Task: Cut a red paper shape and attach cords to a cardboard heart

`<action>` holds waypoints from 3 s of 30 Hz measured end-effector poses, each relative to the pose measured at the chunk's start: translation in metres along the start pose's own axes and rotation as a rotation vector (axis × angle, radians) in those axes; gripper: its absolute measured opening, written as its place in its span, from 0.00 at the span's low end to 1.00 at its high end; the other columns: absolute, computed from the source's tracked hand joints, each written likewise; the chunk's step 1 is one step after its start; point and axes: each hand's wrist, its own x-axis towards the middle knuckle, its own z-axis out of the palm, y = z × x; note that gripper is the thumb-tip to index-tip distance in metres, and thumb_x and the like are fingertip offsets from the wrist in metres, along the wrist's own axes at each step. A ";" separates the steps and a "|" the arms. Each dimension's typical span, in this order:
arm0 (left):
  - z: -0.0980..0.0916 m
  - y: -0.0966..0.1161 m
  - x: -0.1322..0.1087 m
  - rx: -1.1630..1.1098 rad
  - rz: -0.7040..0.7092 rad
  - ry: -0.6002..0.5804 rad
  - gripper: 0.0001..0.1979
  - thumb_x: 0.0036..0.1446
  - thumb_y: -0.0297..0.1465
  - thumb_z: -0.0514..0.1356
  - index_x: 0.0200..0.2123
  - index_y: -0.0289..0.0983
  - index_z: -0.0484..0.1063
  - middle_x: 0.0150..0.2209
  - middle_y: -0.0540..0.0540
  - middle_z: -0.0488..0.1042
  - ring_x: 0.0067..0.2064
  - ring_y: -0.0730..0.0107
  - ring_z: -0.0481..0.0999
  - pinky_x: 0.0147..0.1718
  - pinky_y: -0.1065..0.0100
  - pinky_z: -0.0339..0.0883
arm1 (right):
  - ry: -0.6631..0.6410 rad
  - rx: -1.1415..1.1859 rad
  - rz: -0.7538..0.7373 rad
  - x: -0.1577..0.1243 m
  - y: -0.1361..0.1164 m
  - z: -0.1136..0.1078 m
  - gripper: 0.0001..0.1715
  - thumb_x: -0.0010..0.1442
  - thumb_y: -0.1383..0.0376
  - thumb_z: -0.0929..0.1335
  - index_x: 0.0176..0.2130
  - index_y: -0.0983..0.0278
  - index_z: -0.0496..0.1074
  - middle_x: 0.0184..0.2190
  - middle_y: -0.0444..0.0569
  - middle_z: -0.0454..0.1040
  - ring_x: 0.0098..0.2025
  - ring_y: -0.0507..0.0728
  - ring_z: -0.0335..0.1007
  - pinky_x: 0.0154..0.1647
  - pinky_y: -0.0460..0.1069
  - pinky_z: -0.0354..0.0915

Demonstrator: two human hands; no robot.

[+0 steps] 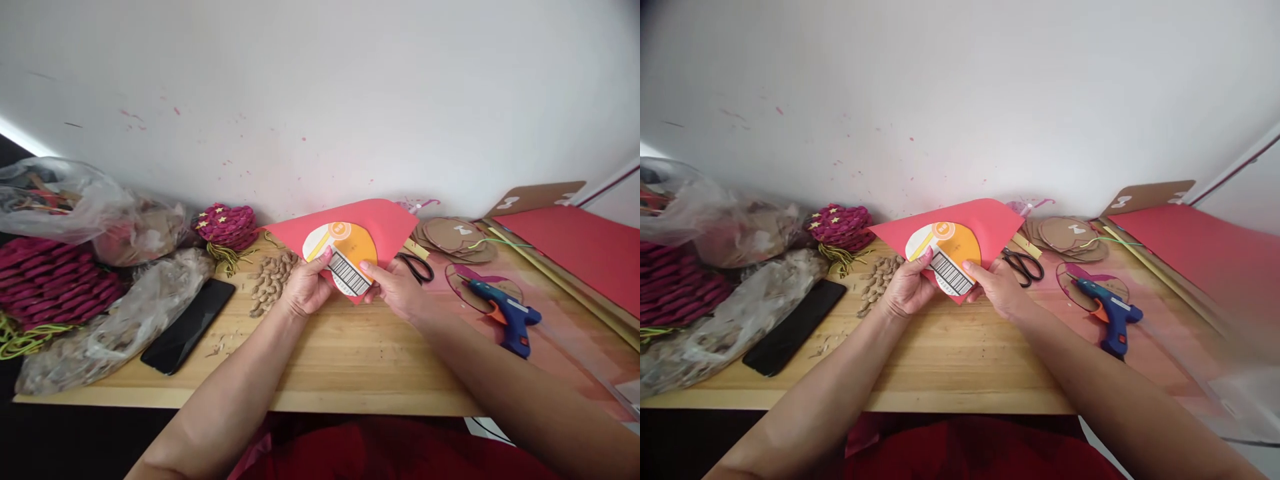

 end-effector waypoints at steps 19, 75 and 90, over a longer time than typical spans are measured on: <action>0.001 0.000 0.002 -0.041 0.069 0.069 0.28 0.58 0.17 0.62 0.62 0.35 0.68 0.52 0.39 0.80 0.55 0.54 0.79 0.60 0.53 0.69 | 0.039 0.068 0.025 -0.001 -0.003 0.003 0.24 0.52 0.48 0.76 0.36 0.65 0.76 0.30 0.51 0.81 0.25 0.55 0.77 0.20 0.46 0.70; 0.001 0.007 0.004 0.069 0.031 0.121 0.25 0.60 0.17 0.57 0.61 0.34 0.68 0.54 0.37 0.79 0.58 0.54 0.77 0.60 0.50 0.69 | 0.212 -0.038 0.052 0.001 -0.016 -0.002 0.14 0.56 0.61 0.76 0.32 0.63 0.69 0.25 0.43 0.78 0.21 0.50 0.75 0.17 0.42 0.68; -0.004 0.005 0.006 0.042 0.032 0.075 0.26 0.58 0.16 0.58 0.60 0.33 0.68 0.52 0.37 0.80 0.56 0.54 0.79 0.60 0.51 0.70 | 0.179 -0.034 0.021 0.000 -0.018 -0.003 0.24 0.47 0.54 0.79 0.32 0.62 0.67 0.26 0.41 0.76 0.22 0.50 0.73 0.17 0.43 0.67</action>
